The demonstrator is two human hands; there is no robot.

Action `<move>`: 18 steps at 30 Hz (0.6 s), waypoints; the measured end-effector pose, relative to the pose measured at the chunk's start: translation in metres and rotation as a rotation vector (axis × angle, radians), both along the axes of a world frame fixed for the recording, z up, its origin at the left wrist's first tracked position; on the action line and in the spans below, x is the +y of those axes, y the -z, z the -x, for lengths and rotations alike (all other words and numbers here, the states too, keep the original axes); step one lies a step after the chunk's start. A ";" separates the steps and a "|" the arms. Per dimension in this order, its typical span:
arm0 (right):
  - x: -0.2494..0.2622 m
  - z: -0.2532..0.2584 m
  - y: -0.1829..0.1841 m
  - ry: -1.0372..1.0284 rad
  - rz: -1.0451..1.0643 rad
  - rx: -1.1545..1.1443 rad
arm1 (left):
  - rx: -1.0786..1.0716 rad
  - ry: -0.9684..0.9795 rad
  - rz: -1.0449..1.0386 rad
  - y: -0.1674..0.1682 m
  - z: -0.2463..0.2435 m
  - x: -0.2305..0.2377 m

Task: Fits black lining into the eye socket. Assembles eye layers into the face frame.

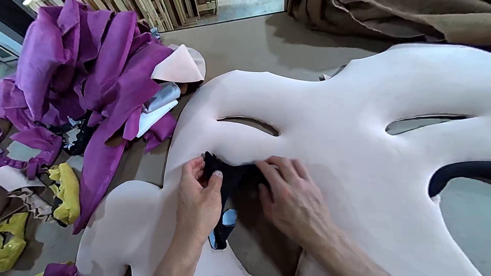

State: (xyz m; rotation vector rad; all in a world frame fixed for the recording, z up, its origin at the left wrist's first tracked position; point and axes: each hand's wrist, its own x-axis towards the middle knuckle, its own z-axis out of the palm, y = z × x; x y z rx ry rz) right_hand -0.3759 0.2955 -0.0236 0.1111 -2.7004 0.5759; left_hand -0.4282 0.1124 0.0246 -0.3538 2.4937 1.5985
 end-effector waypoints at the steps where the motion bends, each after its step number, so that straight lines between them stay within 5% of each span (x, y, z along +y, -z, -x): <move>1: -0.003 0.011 -0.004 -0.115 0.003 0.002 | -0.014 -0.014 -0.018 -0.002 0.001 0.000; 6: -0.013 0.061 -0.007 -0.548 0.065 -0.149 | -0.100 -0.130 -0.206 -0.014 0.005 -0.002; 18: -0.011 0.062 0.003 -0.520 0.026 -0.149 | -0.391 -0.167 -0.646 -0.007 0.000 0.003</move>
